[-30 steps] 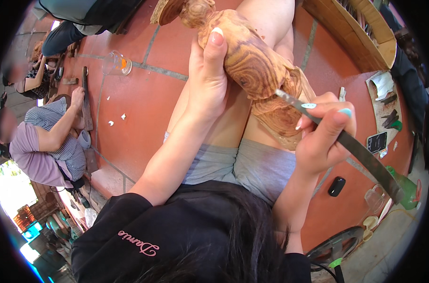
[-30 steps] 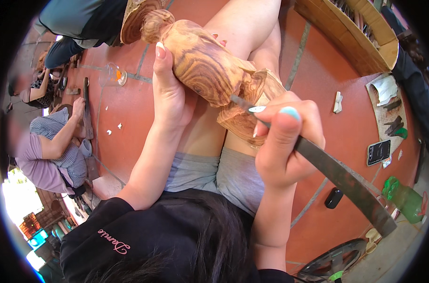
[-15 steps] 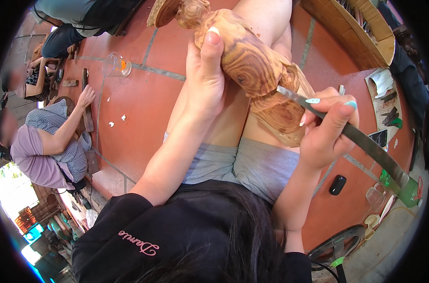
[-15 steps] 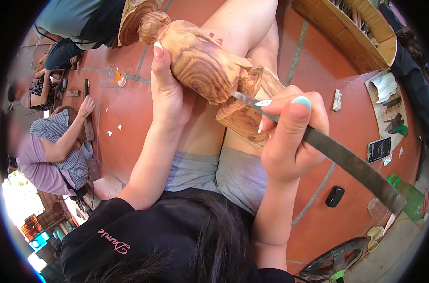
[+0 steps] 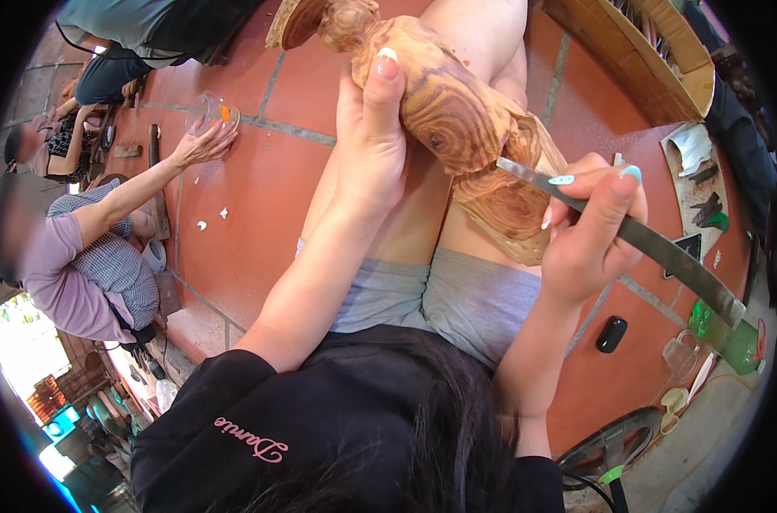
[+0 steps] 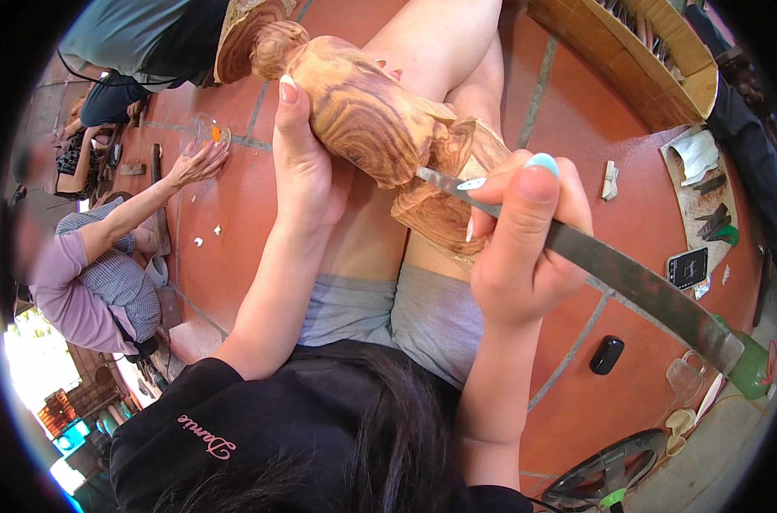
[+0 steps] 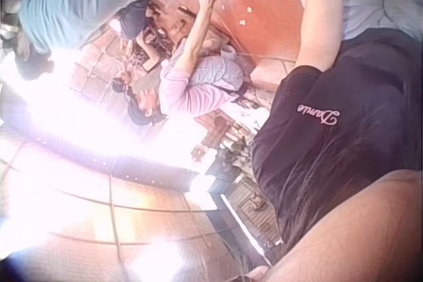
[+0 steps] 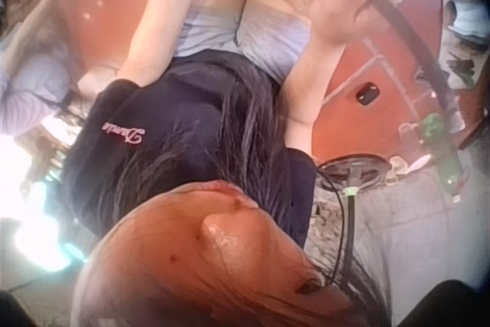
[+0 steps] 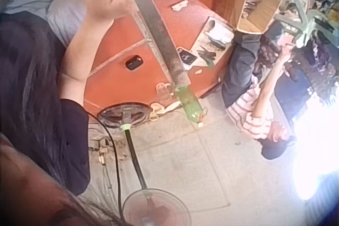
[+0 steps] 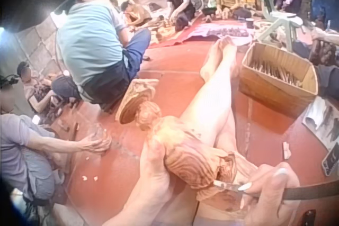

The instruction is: The person carves a wooden figurine using a small carving knife and a metal file. They hold the wood in their left hand and use the tools in their right hand to shape and smooth the surface while sitting on the floor.

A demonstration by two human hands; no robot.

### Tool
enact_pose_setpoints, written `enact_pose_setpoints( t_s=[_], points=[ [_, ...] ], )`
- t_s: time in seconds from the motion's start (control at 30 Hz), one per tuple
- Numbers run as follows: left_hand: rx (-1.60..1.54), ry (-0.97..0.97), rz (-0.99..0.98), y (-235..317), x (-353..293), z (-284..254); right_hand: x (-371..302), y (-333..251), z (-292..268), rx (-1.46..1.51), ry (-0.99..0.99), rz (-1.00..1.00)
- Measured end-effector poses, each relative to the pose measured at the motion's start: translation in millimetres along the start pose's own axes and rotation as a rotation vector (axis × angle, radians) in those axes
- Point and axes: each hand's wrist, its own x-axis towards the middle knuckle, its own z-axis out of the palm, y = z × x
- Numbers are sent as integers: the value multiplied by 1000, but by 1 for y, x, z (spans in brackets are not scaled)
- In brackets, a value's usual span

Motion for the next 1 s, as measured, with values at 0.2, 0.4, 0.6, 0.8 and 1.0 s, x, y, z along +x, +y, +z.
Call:
enact_pose_setpoints(
  t_s=[0.2,0.4,0.6,0.8,1.0],
  points=[
    [56,-4,32,-6,1,-2,1,3,5,-303,-3,-105],
    [12,8,16,-2,1,-2,3,-2,3,19,55,14],
    [25,31,11,-6,1,0,-2,-2,7,-238,69,-78],
    [43,41,24,-6,-1,1,1,3,10,-402,78,-108],
    [-9,4,1,-1,-1,0,1,-2,6,-44,70,43]
  ],
)
